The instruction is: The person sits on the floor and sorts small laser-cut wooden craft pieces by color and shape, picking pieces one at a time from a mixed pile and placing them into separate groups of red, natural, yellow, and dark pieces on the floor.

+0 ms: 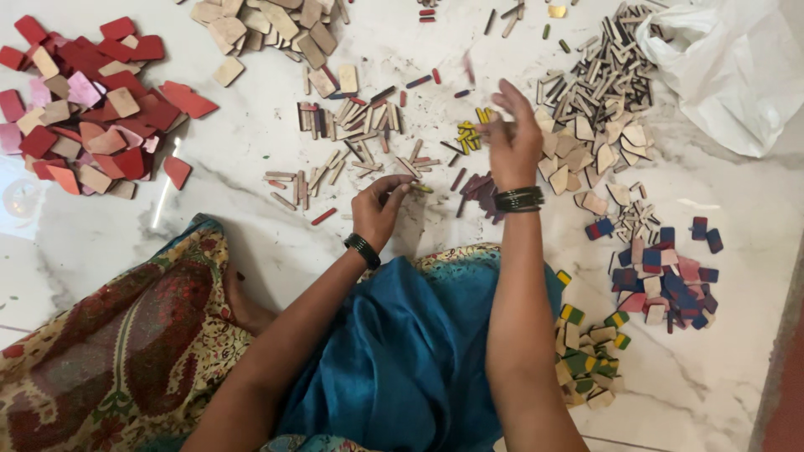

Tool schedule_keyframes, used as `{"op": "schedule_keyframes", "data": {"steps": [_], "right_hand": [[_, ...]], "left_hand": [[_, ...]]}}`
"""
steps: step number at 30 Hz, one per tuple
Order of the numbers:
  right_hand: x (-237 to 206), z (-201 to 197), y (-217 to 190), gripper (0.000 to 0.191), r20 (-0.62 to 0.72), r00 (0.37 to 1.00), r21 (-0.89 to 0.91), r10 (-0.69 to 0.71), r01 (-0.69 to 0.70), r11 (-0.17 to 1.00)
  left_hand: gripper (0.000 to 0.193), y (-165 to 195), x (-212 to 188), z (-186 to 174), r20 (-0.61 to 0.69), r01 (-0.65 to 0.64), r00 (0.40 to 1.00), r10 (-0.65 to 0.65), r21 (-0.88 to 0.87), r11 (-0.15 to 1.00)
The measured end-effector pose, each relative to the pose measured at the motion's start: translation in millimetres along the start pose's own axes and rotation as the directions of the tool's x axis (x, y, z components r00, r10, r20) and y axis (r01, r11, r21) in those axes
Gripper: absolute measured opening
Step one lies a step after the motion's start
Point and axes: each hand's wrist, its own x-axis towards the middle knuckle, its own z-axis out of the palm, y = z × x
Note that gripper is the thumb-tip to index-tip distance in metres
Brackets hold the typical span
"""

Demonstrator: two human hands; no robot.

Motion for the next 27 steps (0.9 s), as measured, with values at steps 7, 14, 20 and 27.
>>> {"op": "schedule_keyframes", "data": {"steps": [7,14,20,27], "right_hand": [[-6.3,-22.6,10.7,0.029,0.024,1.0,-0.241,-0.014,0.019,0.97],[-6.4,-42.0,18.9,0.022,-0.096,0.99,-0.119,0.102,-0.113,0.986],[-3.5,-40.4,22.6,0.02,-0.086,0.993,-0.091,0.079,-0.087,0.992],[-5.8,-45.3,22.0,0.019,-0.109,0.99,-0.106,0.092,-0.103,0.989]], "left_hand": [[0.02,8.2,4.0,5.5,0.03,-0.03,0.999,0.032,-0.08,0.996],[0.021,-3.2,2.3,17.2,0.077,-0.036,0.996,0.051,-0.184,0.982],[0.017,-1.3,6.3,30.1,0.105,-0.052,0.994,0.044,0.077,0.996],[0.014,5.1,-5.8,60.4,0.195,-0.17,0.974,0.117,0.282,0.944]]}}
